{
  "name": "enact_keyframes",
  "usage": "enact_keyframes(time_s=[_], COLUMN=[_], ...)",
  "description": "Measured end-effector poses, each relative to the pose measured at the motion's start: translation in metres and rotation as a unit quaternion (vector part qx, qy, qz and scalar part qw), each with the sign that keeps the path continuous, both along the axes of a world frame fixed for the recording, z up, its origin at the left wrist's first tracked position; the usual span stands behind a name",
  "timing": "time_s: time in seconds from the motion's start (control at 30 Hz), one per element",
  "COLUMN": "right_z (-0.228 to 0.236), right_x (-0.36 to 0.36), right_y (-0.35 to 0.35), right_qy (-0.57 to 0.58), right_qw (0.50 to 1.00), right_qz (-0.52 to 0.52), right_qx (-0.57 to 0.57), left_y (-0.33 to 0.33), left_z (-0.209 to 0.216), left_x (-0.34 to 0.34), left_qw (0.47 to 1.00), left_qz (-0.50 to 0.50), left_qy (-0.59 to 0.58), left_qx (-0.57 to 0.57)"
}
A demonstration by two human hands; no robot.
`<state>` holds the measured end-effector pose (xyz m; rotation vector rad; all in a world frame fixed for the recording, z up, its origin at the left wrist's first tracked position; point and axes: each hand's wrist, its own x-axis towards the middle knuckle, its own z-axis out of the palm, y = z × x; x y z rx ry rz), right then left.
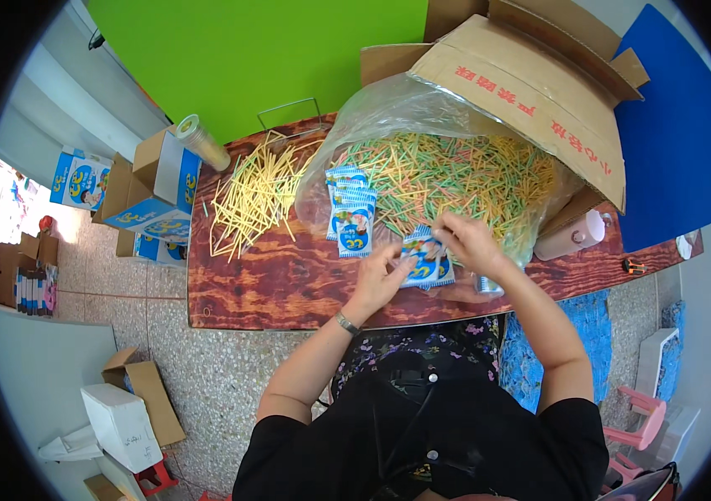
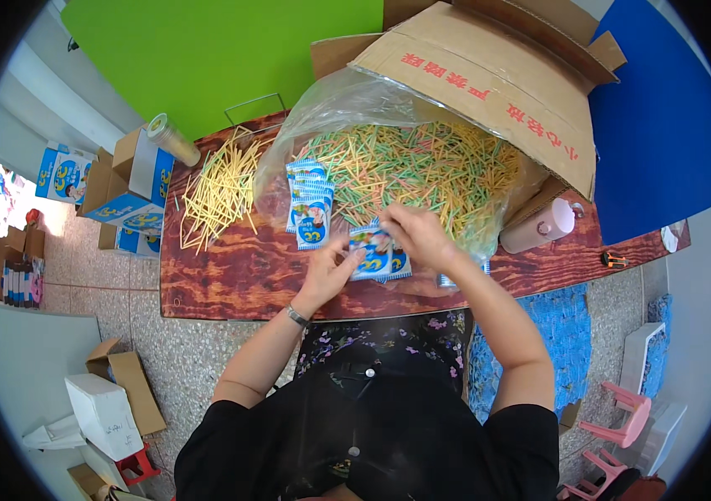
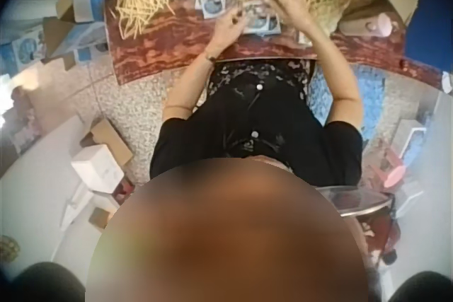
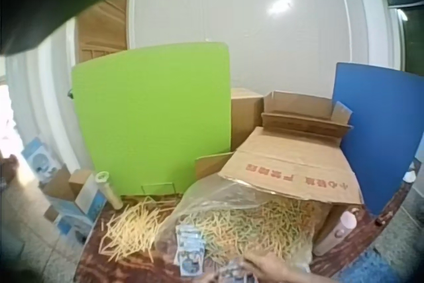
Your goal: Packing small blue packages into a cardboard box with shredded paper.
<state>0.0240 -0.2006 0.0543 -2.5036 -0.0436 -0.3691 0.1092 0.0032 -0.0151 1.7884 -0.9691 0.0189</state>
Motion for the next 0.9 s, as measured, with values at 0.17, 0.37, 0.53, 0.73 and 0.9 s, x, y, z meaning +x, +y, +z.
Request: enact_keyframes(time_s=[0.17, 0.37, 0.53, 0.73, 0.9], right_z=[-0.012, -0.005, 0.007, -0.004, -0.018], right_x=[-0.013, -0.014, 0.013, 0.062, 0.076], right_y=[0.02, 0.016, -0.038, -0.08, -0.077], right_qy=[0.081, 0.09, 0.074, 0.285, 0.328], right_qw=[0.959, 0.97, 0.979, 0.927, 0.897], right_qz=[-0.054, -0.042, 0.001, -0.105, -0.129], right_qx=[0.266, 0.22, 0.192, -0.219, -0.267], left_y=[-0.01, -0.01, -0.013, -0.014, -0.006], left_z=[0.006, 0.017, 0.018, 0.006, 0.008], left_x=[-0.01, -0.004, 0.004, 0.009, 0.014], left_qw=[0.929, 0.956, 0.977, 0.972, 0.973], left_qz=[-0.144, -0.094, -0.034, -0.038, -0.027], left_qy=[0.341, 0.265, 0.202, 0.23, 0.226], left_qx=[0.011, 0.087, 0.058, 0.042, 0.038])
